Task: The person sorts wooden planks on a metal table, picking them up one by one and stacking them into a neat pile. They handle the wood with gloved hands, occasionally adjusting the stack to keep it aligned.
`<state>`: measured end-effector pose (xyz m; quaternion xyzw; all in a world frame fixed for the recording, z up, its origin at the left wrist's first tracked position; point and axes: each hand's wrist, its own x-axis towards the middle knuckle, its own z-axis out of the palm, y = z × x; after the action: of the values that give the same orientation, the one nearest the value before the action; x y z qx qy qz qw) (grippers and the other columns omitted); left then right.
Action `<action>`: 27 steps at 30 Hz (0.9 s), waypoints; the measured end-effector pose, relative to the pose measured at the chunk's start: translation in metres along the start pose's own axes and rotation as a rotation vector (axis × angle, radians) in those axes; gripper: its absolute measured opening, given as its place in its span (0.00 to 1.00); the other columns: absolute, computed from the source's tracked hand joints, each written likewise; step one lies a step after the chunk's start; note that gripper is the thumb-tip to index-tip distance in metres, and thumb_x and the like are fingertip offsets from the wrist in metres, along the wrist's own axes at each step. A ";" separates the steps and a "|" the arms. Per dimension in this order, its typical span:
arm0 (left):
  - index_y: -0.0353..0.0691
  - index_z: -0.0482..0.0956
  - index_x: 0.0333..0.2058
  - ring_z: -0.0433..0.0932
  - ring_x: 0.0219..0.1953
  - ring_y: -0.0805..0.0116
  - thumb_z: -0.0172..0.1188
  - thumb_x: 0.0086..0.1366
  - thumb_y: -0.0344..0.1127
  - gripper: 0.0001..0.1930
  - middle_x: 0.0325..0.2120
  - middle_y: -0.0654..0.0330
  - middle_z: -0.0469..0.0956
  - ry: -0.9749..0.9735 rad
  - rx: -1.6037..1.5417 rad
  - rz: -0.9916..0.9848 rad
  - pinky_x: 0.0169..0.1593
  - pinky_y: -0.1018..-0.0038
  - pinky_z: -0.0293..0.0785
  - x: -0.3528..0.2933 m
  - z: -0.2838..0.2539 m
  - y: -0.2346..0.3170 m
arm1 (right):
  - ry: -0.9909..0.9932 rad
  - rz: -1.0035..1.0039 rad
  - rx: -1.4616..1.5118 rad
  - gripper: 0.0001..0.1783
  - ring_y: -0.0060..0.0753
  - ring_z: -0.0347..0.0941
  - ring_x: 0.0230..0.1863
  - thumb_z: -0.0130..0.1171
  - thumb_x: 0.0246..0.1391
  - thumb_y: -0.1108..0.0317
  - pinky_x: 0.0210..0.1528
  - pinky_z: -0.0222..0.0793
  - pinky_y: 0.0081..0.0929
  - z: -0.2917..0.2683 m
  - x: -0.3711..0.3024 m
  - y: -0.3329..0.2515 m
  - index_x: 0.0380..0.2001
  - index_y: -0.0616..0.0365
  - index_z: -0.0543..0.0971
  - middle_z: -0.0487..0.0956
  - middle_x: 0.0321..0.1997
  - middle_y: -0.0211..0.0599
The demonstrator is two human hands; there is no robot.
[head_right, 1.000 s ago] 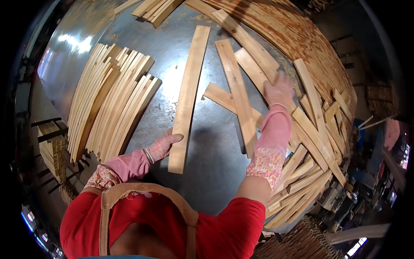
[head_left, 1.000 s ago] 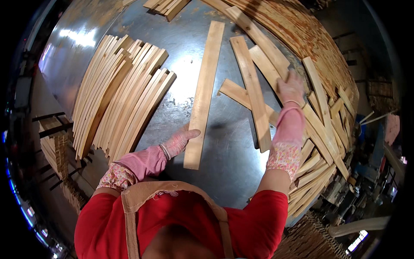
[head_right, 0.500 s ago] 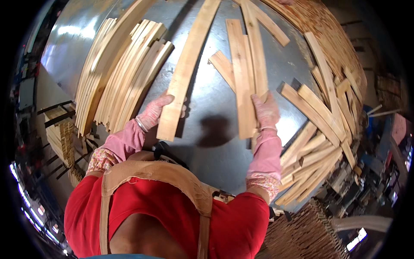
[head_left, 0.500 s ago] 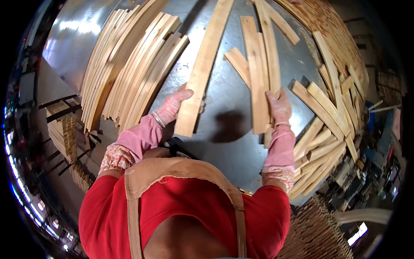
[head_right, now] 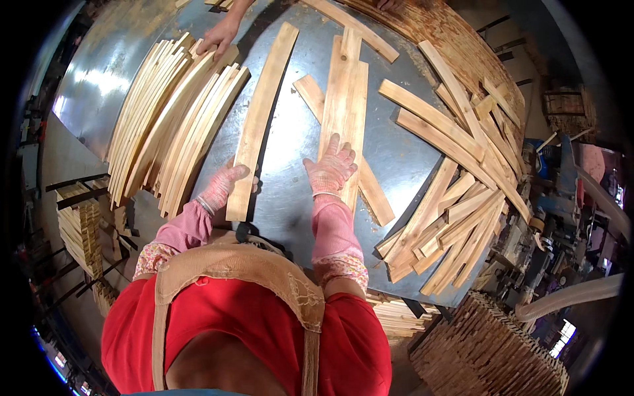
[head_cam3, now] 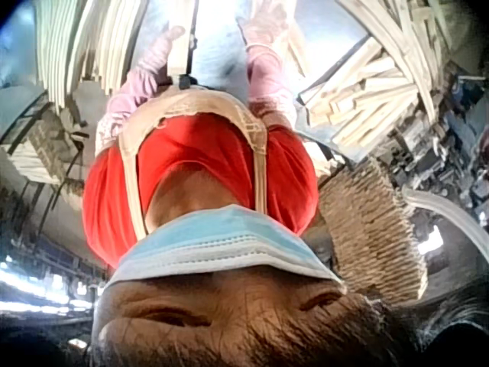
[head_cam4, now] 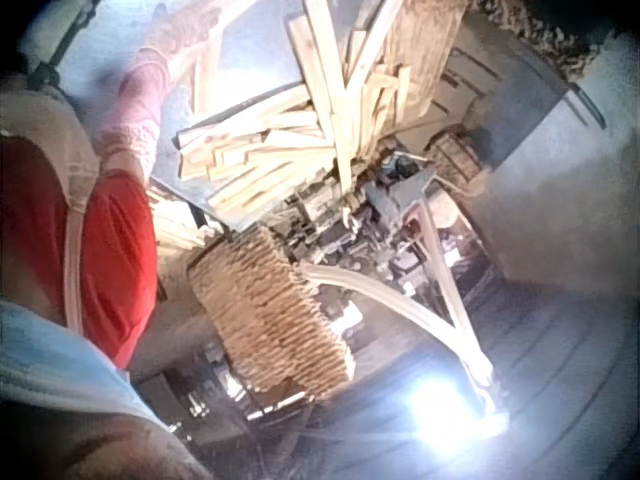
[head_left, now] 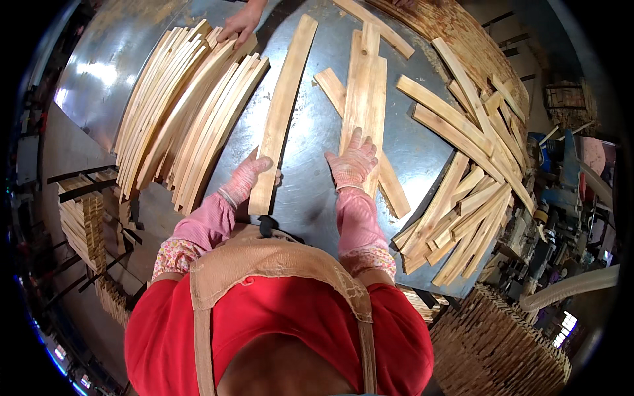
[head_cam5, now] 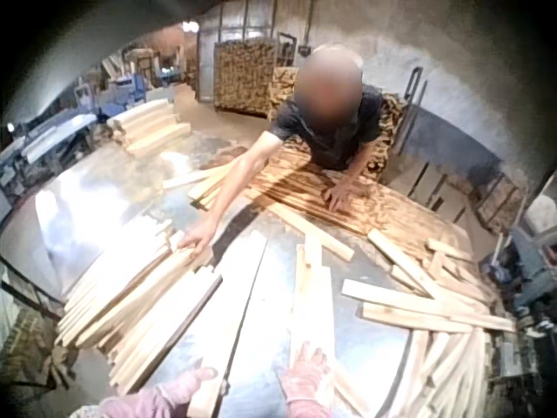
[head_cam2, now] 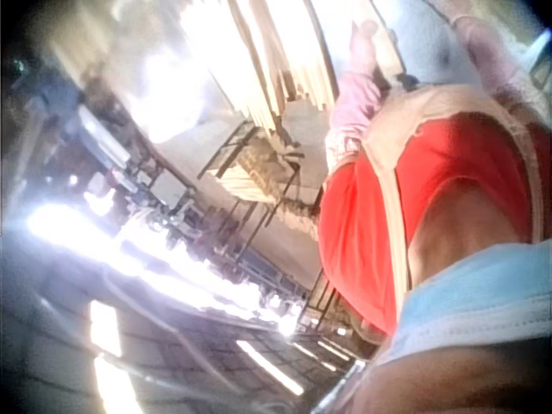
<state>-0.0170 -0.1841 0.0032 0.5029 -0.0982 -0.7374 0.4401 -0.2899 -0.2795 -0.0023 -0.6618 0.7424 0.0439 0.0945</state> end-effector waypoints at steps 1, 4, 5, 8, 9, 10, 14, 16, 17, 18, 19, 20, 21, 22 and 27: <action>0.34 0.61 0.73 0.85 0.37 0.56 0.63 0.69 0.30 0.36 0.42 0.50 0.82 0.019 0.042 0.010 0.44 0.57 0.88 0.000 0.002 -0.001 | -0.057 0.012 0.035 0.63 0.64 0.61 0.77 0.76 0.48 0.42 0.67 0.71 0.49 0.000 0.003 0.003 0.80 0.51 0.56 0.66 0.77 0.51; 0.31 0.62 0.72 0.85 0.36 0.58 0.62 0.68 0.26 0.34 0.37 0.49 0.82 0.116 0.189 0.090 0.42 0.59 0.87 0.005 -0.007 -0.011 | -0.055 0.003 0.082 0.53 0.60 0.66 0.75 0.73 0.49 0.50 0.68 0.71 0.50 0.000 0.025 0.027 0.77 0.53 0.64 0.74 0.72 0.53; 0.31 0.63 0.71 0.85 0.36 0.58 0.61 0.68 0.24 0.34 0.35 0.49 0.82 0.160 0.237 0.128 0.42 0.59 0.87 0.007 -0.015 -0.013 | -0.078 -0.019 0.167 0.49 0.59 0.70 0.72 0.72 0.50 0.53 0.68 0.72 0.49 -0.009 0.032 0.039 0.75 0.54 0.67 0.77 0.68 0.53; 0.31 0.58 0.76 0.85 0.38 0.61 0.63 0.66 0.25 0.41 0.38 0.49 0.84 0.094 0.182 0.163 0.44 0.63 0.86 -0.011 -0.034 -0.004 | -0.138 -0.045 0.531 0.32 0.57 0.84 0.53 0.68 0.54 0.60 0.61 0.78 0.47 -0.046 0.026 0.041 0.62 0.58 0.79 0.87 0.48 0.56; 0.31 0.56 0.77 0.85 0.38 0.61 0.63 0.66 0.26 0.42 0.39 0.49 0.84 0.082 0.176 0.184 0.44 0.64 0.86 -0.016 -0.038 -0.001 | -0.189 -0.055 0.645 0.32 0.57 0.85 0.53 0.68 0.55 0.58 0.60 0.79 0.47 -0.046 0.013 0.033 0.62 0.58 0.78 0.87 0.49 0.57; 0.31 0.55 0.78 0.85 0.39 0.62 0.65 0.66 0.27 0.44 0.39 0.51 0.84 0.053 0.170 0.187 0.46 0.67 0.85 -0.023 -0.043 0.006 | -0.243 -0.064 0.758 0.32 0.57 0.85 0.53 0.69 0.55 0.56 0.60 0.79 0.47 -0.041 -0.001 0.019 0.62 0.58 0.78 0.87 0.49 0.57; 0.34 0.62 0.76 0.84 0.41 0.66 0.64 0.65 0.27 0.40 0.43 0.55 0.84 0.075 0.206 0.216 0.47 0.71 0.84 -0.044 -0.046 0.030 | -0.380 -0.082 0.684 0.25 0.60 0.86 0.47 0.71 0.55 0.52 0.53 0.81 0.51 -0.002 -0.073 -0.096 0.51 0.56 0.84 0.88 0.42 0.56; 0.34 0.64 0.74 0.84 0.40 0.67 0.66 0.65 0.28 0.39 0.43 0.56 0.84 0.096 0.188 0.255 0.47 0.72 0.83 -0.058 -0.043 0.039 | -0.312 -0.216 0.626 0.25 0.59 0.86 0.49 0.70 0.55 0.51 0.55 0.81 0.52 0.037 -0.111 -0.156 0.48 0.59 0.85 0.87 0.46 0.57; 0.33 0.65 0.74 0.84 0.40 0.67 0.66 0.66 0.28 0.38 0.43 0.57 0.85 0.100 0.226 0.251 0.47 0.72 0.83 -0.060 -0.050 0.038 | -0.535 -0.192 0.654 0.26 0.59 0.85 0.50 0.69 0.55 0.50 0.56 0.80 0.53 0.014 -0.120 -0.179 0.47 0.61 0.85 0.87 0.48 0.58; 0.33 0.66 0.73 0.84 0.40 0.67 0.67 0.66 0.29 0.37 0.43 0.57 0.85 0.083 0.275 0.249 0.47 0.72 0.83 -0.057 -0.053 0.042 | -0.484 -0.435 0.638 0.26 0.60 0.84 0.52 0.69 0.56 0.50 0.58 0.80 0.51 0.040 -0.119 -0.186 0.48 0.62 0.85 0.87 0.49 0.58; 0.32 0.66 0.72 0.84 0.40 0.67 0.67 0.66 0.29 0.37 0.42 0.58 0.85 0.061 0.326 0.250 0.47 0.72 0.83 -0.052 -0.051 0.046 | -0.419 -0.675 0.612 0.26 0.62 0.83 0.54 0.69 0.57 0.51 0.60 0.79 0.50 0.081 -0.114 -0.187 0.48 0.63 0.85 0.86 0.49 0.59; 0.32 0.66 0.73 0.84 0.41 0.67 0.67 0.66 0.30 0.37 0.42 0.58 0.85 0.029 0.331 0.224 0.48 0.72 0.83 -0.048 -0.048 0.048 | -0.353 -0.919 0.566 0.27 0.64 0.82 0.57 0.68 0.58 0.51 0.62 0.78 0.48 0.103 -0.106 -0.187 0.49 0.64 0.85 0.86 0.50 0.59; 0.31 0.65 0.73 0.84 0.41 0.67 0.68 0.66 0.30 0.38 0.42 0.57 0.85 0.009 0.328 0.201 0.48 0.72 0.83 -0.047 -0.049 0.048 | -0.470 -0.672 0.433 0.27 0.63 0.82 0.57 0.68 0.59 0.51 0.62 0.78 0.47 0.087 -0.094 -0.183 0.51 0.64 0.84 0.86 0.50 0.57; 0.31 0.64 0.74 0.84 0.42 0.67 0.68 0.66 0.30 0.39 0.42 0.57 0.85 -0.003 0.315 0.182 0.49 0.72 0.83 -0.048 -0.054 0.047 | -0.583 -0.433 0.292 0.28 0.62 0.82 0.57 0.68 0.59 0.51 0.63 0.78 0.46 0.047 -0.079 -0.172 0.52 0.64 0.83 0.86 0.50 0.56; 0.29 0.58 0.77 0.84 0.43 0.65 0.67 0.66 0.30 0.43 0.44 0.53 0.85 0.002 0.319 0.105 0.53 0.70 0.82 -0.043 -0.047 0.041 | 0.050 -0.050 0.178 0.46 0.60 0.73 0.67 0.78 0.48 0.52 0.71 0.69 0.50 -0.024 0.012 0.028 0.68 0.60 0.74 0.79 0.65 0.55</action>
<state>0.0492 -0.1626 0.0334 0.5613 -0.2395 -0.6880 0.3927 -0.3205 -0.2923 0.0171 -0.6700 0.7288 -0.0411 0.1352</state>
